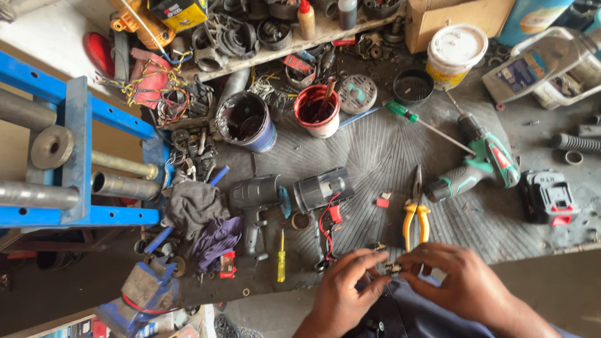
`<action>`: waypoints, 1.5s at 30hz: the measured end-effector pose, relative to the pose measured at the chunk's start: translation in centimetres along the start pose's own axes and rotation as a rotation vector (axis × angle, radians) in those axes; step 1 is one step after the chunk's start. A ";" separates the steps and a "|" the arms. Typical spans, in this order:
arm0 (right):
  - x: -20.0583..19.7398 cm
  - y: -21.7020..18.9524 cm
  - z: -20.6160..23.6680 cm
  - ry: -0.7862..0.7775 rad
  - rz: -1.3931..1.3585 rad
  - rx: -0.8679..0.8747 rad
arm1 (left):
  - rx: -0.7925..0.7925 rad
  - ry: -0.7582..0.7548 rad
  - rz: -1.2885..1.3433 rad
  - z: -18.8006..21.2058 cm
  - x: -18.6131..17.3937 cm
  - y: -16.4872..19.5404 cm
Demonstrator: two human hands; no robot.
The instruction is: The person disassembles a small black electronic component, removes a red plastic piece, and uses a screwdriver and pliers to manipulate internal wires and contacts. The person then reassembles the component and places it on the workbench.
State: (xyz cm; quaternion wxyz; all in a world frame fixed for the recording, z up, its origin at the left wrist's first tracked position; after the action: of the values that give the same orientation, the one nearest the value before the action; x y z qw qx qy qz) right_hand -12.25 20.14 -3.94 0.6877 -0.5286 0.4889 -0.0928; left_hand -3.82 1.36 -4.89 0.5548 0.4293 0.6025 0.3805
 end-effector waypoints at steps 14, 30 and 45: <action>-1.7 6.1 2.7 0.037 -0.104 -0.173 | -0.059 0.012 0.014 -1.4 6.1 -0.8; -0.2 10.8 3.0 0.082 -0.030 0.059 | -0.078 0.155 -0.600 -0.9 4.7 -3.9; 0.0 10.6 3.0 0.058 -0.067 0.088 | 0.034 0.033 -0.777 -2.7 5.8 -5.0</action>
State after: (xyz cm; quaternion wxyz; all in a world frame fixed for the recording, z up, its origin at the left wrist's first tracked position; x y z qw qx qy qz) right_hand -14.07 26.51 -12.69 0.6923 -0.5109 0.4864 -0.1524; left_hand -7.03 5.11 -11.30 0.6405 0.1721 0.7354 0.1390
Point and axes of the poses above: each hand's wrist, its own z-axis away from the middle knuckle, its own x-axis out of the palm, y = z × x, the point moved 4 cm from there along -z, towards the middle knuckle, and after that the axes turned 4 degrees about -x, right-handed, at the moved point
